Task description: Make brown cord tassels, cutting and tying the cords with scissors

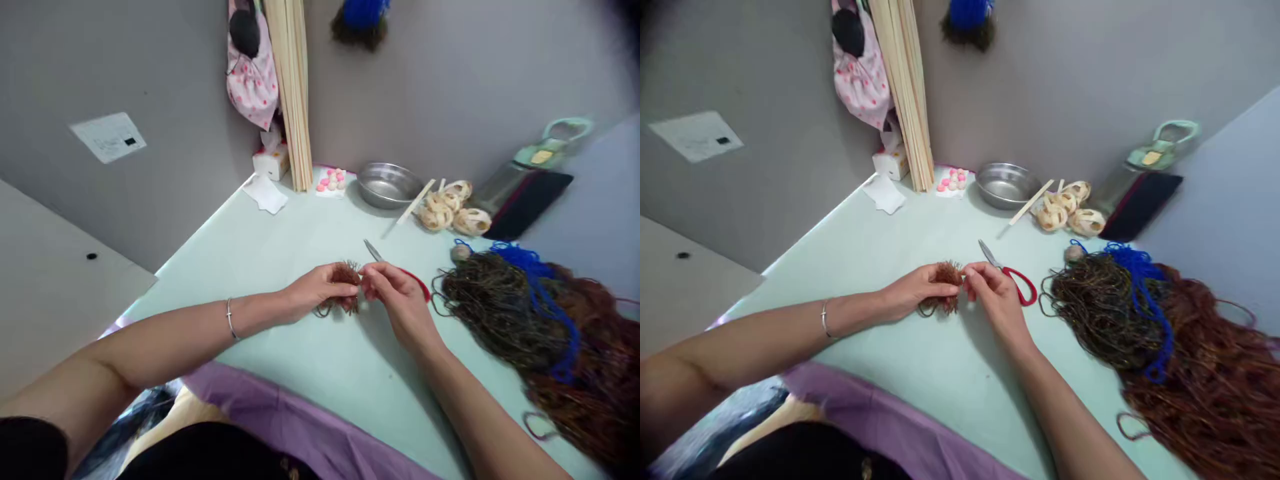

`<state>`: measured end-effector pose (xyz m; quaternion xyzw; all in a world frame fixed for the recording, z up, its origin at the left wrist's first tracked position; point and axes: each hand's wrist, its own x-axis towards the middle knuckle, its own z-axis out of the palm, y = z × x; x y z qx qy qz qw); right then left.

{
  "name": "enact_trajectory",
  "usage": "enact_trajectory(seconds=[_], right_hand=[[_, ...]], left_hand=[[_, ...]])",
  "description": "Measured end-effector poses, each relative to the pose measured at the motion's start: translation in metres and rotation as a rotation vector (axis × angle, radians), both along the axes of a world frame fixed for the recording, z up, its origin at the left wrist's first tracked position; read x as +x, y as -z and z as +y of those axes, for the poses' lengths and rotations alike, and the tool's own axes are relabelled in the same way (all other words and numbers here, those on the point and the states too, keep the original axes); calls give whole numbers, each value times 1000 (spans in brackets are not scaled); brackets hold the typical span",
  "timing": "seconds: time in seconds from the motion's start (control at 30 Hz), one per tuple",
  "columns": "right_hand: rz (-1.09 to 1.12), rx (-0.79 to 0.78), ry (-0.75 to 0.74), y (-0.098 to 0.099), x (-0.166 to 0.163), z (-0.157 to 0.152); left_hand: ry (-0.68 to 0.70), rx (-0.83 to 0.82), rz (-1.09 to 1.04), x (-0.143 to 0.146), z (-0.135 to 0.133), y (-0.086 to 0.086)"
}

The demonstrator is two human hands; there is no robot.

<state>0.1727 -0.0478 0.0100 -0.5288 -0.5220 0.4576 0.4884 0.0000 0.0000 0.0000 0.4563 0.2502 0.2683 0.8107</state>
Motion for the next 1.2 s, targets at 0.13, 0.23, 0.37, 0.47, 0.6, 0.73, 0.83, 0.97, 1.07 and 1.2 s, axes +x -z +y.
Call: enact_trajectory(seconds=[0.13,0.23,0.37,0.47,0.6,0.73,0.83,0.97,1.07,1.2], right_hand=[[-93,-30,-41,-5,-1,0],[-130,-119,-169,-7,-3,-1],[-66,-134,-137,-8,-5,-2],[-28,-92,-51,-8,-4,-1],[16,-63,-27,-8,-4,0],[49,-49,19,-7,-4,0],[75,-66,2,-6,-5,0],[43,-139,-167,-4,-6,-1],[-56,-130,-184,-6,-5,-2],[-226,-77,-180,-11,-1,-2]], left_hand=[[-94,-27,-9,0,2,-3],[-134,-12,-34,0,3,-3],[-148,-32,-26,0,5,0],[-144,-67,-6,-1,5,0],[-113,-51,29,-2,2,-4],[-97,-53,40,-2,2,-5],[-161,-84,-17,-2,6,-2],[-179,-131,-60,-2,10,0],[-178,-101,-25,-1,8,-2],[-100,-6,33,-1,1,-3]])
